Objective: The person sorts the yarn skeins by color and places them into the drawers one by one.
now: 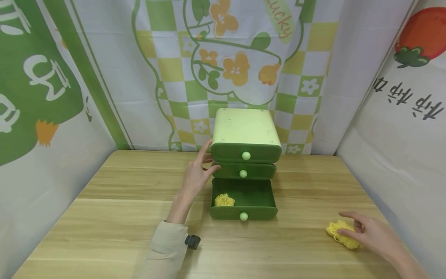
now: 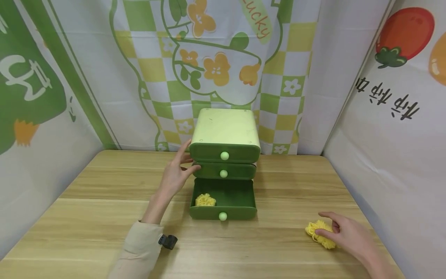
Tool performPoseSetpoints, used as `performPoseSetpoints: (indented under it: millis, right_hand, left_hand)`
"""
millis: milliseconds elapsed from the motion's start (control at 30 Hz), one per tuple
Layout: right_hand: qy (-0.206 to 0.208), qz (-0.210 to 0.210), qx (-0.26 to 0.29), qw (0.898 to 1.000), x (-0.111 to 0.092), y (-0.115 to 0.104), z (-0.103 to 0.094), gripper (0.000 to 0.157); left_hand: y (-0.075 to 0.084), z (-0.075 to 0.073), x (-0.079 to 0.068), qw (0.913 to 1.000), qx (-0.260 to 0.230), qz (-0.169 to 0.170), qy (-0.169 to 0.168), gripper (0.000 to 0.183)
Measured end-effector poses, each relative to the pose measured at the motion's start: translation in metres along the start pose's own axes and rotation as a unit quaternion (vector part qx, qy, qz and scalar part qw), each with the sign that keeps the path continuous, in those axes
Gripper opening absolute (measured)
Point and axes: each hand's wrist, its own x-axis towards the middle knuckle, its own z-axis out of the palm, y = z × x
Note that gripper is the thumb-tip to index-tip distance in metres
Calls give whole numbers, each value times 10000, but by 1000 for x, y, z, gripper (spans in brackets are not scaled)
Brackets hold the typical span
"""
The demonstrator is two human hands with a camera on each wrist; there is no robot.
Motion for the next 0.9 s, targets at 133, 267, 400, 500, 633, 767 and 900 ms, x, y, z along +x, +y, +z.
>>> performPoseSetpoints:
  millis: [133, 267, 400, 500, 633, 767, 900]
  right_hand:
    - [-144, 61, 37, 9999, -4, 6, 0, 59]
    - [-262, 136, 97, 9995, -7, 10, -1, 62]
    - [-219, 123, 121, 9996, -11, 13, -1, 63]
    - [-125, 52, 138, 9998, -14, 16, -1, 62]
    - [-67, 2, 144, 9999, -18, 20, 0, 60]
    - [-120, 15, 91, 9999, -20, 22, 1, 54]
    - [-111, -83, 15, 9999, -19, 23, 1, 30]
  left_hand:
    - [0, 1, 1, 10000, 7, 19, 8, 86]
    - [0, 0, 0, 10000, -11, 21, 17, 86]
    - [0, 0, 0, 10000, -10, 11, 31, 87]
    - [1, 1, 0, 10000, 0, 3, 38, 86]
    - [2, 1, 0, 10000, 11, 23, 49, 86]
    - [1, 0, 0, 10000, -6, -21, 40, 86]
    - [0, 1, -1, 10000, -31, -14, 18, 86]
